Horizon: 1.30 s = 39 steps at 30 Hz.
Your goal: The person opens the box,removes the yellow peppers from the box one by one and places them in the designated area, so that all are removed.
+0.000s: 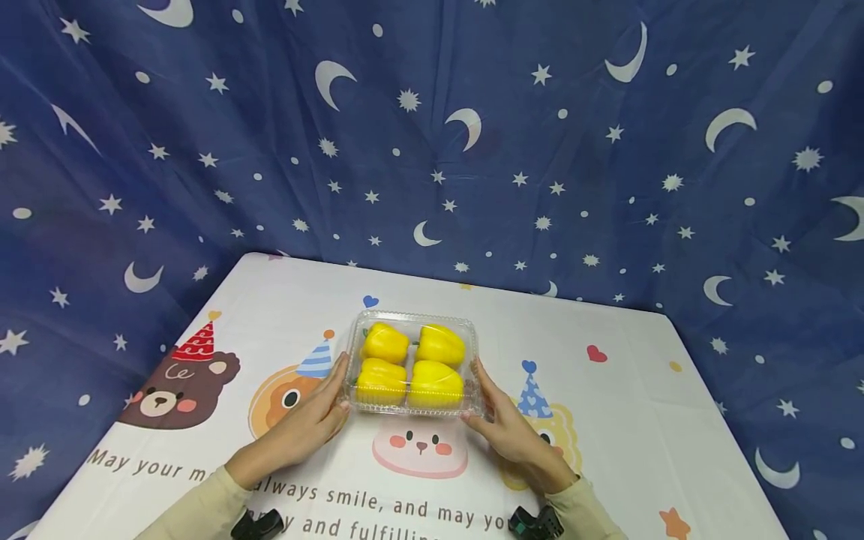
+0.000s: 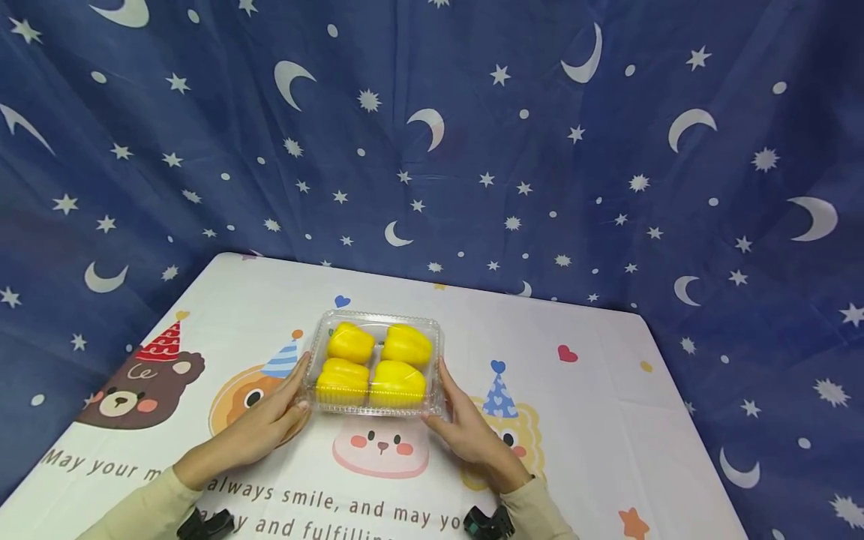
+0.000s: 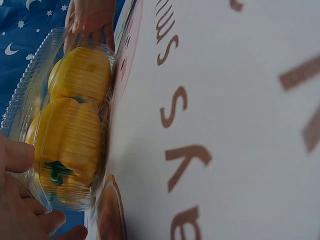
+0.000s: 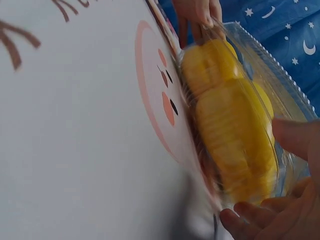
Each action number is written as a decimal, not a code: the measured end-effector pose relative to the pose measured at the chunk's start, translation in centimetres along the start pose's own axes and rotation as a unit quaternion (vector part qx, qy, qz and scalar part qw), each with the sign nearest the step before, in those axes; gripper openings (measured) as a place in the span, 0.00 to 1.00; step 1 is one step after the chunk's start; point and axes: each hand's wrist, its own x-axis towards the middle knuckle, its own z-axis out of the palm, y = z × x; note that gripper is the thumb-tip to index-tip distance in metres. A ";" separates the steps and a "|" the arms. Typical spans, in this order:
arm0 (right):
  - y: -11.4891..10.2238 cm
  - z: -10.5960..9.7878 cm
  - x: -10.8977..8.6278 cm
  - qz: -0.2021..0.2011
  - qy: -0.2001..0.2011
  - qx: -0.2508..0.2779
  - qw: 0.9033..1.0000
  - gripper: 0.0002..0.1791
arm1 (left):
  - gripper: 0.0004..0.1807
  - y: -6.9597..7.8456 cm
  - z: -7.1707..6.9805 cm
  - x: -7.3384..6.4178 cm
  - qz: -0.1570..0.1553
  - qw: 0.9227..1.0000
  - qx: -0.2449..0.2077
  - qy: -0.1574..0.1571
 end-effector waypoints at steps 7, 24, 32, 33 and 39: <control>-0.6 0.2 -0.1 0.034 0.011 -0.019 0.999 0.49 | 0.40 -0.1 0.1 0.0 0.007 1.000 0.014 0.007; 0.0 -0.4 -0.3 0.045 0.007 -0.005 0.999 0.52 | 0.42 0.0 -1.0 0.2 0.026 0.999 0.013 0.025; -0.1 -0.4 -0.2 0.053 0.005 0.012 0.999 0.55 | 0.41 -0.5 -1.6 0.5 0.033 0.999 0.019 0.037; -0.1 -0.4 -0.2 0.053 0.004 0.014 0.999 0.55 | 0.41 -0.5 -1.7 0.5 0.034 0.999 0.018 0.037; 0.0 -0.5 -0.1 0.050 -0.001 0.023 0.998 0.56 | 0.41 -0.6 -2.0 0.7 0.031 0.999 0.010 0.032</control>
